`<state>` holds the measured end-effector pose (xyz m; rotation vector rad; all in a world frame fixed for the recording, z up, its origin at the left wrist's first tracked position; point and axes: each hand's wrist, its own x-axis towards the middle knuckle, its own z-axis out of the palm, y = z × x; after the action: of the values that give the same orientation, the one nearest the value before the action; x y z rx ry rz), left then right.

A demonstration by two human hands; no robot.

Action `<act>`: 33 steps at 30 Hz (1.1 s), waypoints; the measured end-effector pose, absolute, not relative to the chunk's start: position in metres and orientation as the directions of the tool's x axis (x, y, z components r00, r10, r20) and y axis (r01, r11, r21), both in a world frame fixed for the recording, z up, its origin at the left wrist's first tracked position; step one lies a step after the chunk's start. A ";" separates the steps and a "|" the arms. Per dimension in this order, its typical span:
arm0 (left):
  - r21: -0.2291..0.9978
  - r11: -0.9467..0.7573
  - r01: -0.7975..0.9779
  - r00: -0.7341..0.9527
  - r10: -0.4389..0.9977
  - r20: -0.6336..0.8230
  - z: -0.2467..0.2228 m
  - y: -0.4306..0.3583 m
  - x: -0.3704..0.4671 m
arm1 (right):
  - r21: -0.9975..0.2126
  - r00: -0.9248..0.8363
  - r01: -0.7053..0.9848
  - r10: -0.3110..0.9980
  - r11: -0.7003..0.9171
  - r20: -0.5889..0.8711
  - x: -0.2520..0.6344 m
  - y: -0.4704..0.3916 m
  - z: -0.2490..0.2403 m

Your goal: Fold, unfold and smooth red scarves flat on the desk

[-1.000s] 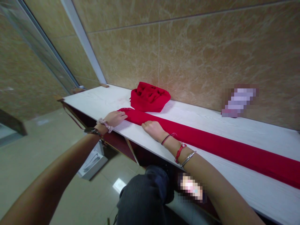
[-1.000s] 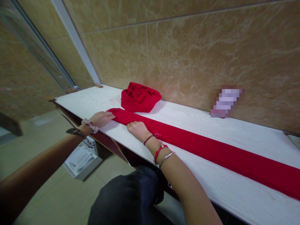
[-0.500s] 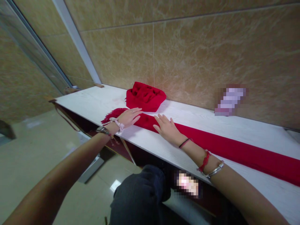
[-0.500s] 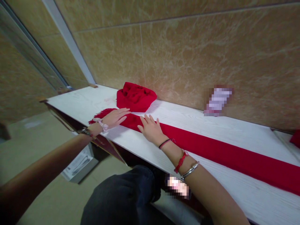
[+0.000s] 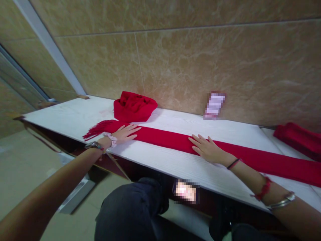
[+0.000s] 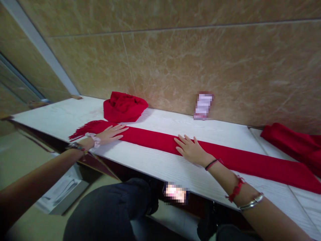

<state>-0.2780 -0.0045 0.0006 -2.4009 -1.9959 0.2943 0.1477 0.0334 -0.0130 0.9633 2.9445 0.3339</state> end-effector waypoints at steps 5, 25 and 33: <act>-0.052 -0.267 0.962 0.263 0.963 -0.063 0.018 0.017 -0.228 | 0.213 -0.660 0.745 0.745 0.632 0.095 0.232 0.038 -0.005; -0.040 -0.618 0.785 0.616 0.786 -0.038 -0.011 0.051 -0.051 | -0.025 -0.292 0.956 0.956 0.292 -0.012 0.388 0.041 -0.003; -0.021 -0.777 0.629 0.774 0.629 -0.078 -0.003 0.033 -0.009 | 0.012 -0.325 0.942 0.922 0.335 -0.209 0.407 0.062 0.038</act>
<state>-0.0089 0.0329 -0.0034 -2.9645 -1.0515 0.1269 0.4072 0.0624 0.0384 1.7069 2.4156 -0.1653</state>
